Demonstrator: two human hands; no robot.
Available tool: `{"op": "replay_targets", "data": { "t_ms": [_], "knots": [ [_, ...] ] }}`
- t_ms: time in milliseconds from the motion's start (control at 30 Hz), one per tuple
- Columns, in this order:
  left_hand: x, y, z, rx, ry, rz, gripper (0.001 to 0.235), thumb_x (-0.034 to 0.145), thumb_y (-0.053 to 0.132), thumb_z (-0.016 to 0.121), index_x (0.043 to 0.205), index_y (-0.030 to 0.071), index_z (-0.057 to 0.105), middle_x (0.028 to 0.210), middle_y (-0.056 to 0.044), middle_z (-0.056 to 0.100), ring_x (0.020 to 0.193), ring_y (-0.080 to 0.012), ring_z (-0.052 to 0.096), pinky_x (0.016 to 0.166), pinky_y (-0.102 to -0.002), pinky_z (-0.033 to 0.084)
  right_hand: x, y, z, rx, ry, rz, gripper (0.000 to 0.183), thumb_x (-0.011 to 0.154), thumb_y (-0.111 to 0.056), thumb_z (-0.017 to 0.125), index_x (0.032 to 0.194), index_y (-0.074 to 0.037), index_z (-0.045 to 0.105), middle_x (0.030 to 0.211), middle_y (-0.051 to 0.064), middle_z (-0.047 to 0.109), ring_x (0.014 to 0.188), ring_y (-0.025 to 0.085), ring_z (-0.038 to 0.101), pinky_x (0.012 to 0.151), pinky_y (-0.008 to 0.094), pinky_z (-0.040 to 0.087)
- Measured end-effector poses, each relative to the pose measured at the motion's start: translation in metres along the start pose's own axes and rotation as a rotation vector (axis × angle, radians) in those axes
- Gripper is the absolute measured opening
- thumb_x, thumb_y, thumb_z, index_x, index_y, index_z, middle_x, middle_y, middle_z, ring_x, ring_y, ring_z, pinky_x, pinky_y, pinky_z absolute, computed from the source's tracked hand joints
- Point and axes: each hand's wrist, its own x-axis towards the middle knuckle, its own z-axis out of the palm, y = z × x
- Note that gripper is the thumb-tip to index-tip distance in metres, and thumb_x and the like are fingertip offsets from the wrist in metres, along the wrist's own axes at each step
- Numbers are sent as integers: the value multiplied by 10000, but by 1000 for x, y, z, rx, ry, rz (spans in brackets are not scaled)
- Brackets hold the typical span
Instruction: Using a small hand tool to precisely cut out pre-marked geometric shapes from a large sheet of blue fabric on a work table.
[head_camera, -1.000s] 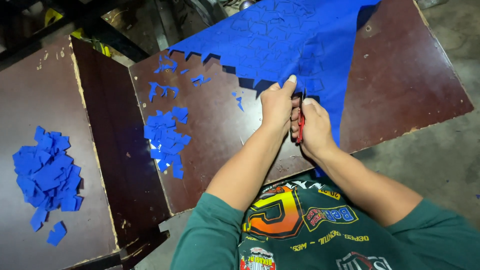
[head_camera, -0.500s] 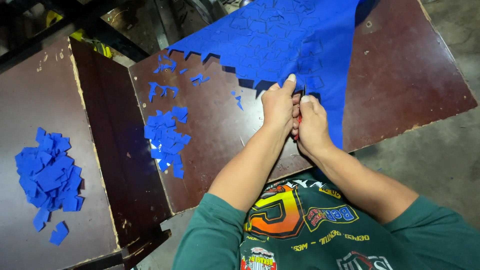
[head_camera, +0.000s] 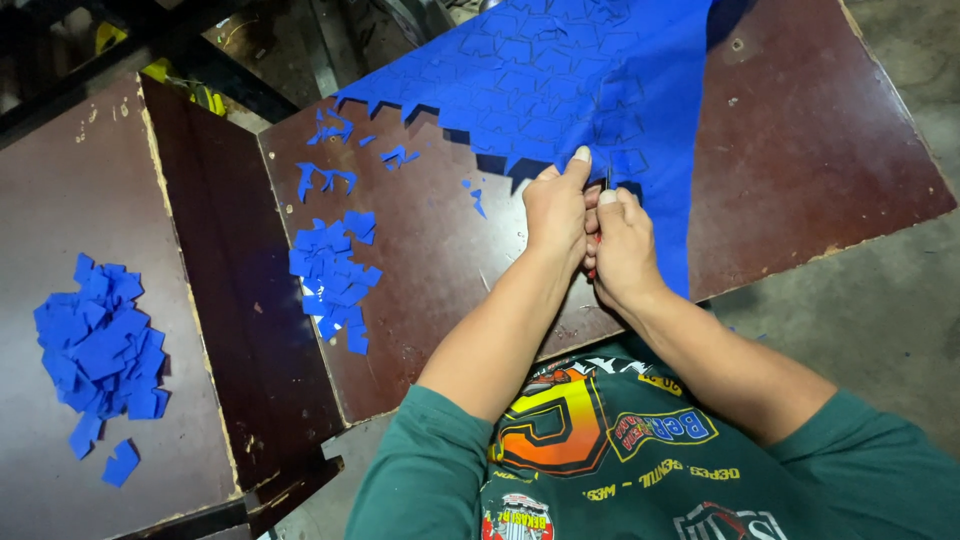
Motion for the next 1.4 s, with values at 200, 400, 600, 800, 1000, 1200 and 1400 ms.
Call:
{"op": "replay_targets", "data": {
  "t_ms": [200, 400, 600, 800, 1000, 1200, 1400],
  "knots": [
    [-1, 0, 0, -29, -14, 5, 233, 906, 261, 720, 898, 34, 666, 615, -193, 626, 301, -195, 496, 277, -306, 434, 0, -6, 3, 38, -8, 8, 289, 1095, -219, 427, 1022, -18, 621, 687, 62, 489, 347, 113, 466, 247, 269, 400],
    [-5, 1, 1, -47, -26, 3, 229, 924, 236, 699, 847, 25, 656, 586, -175, 613, 277, -200, 497, 239, -319, 403, 5, -2, 2, 63, -7, 5, 297, 1096, -224, 430, 1039, -2, 619, 688, 64, 488, 350, 105, 457, 252, 267, 397],
    [-22, 10, -1, -42, -11, -9, 240, 928, 239, 702, 847, 20, 647, 598, -168, 612, 299, -193, 500, 239, -328, 395, 8, 0, 3, 94, -1, 17, 284, 1095, -210, 432, 1031, 5, 606, 679, 51, 473, 343, 103, 445, 249, 263, 384],
    [-17, 9, -1, -69, -25, 4, 232, 930, 225, 697, 837, 18, 652, 590, -158, 605, 293, -188, 498, 235, -319, 387, 6, -3, 4, 84, -5, 17, 287, 1097, -217, 432, 1043, 5, 606, 697, 46, 473, 358, 87, 449, 258, 252, 386],
    [-15, 7, -2, -73, -32, 9, 239, 933, 222, 694, 822, 14, 653, 579, -157, 603, 289, -196, 503, 230, -322, 394, 8, 0, 3, 82, -15, 25, 286, 1099, -227, 430, 1028, -5, 597, 672, 48, 460, 329, 104, 429, 239, 268, 362],
    [-14, 7, -4, -59, -35, 24, 230, 919, 219, 698, 823, 13, 667, 578, -160, 621, 287, -198, 519, 245, -316, 409, 10, 0, 1, 42, -31, 30, 285, 1095, -232, 434, 1030, -10, 601, 650, 34, 445, 334, 101, 432, 242, 274, 347],
    [-6, 0, -6, -49, -36, 39, 230, 906, 224, 707, 817, 15, 670, 573, -166, 629, 287, -194, 523, 255, -309, 411, 8, -5, 2, 23, -59, 24, 300, 1097, -233, 426, 967, -5, 572, 556, 15, 371, 293, 122, 378, 231, 283, 304]
  ]
}}
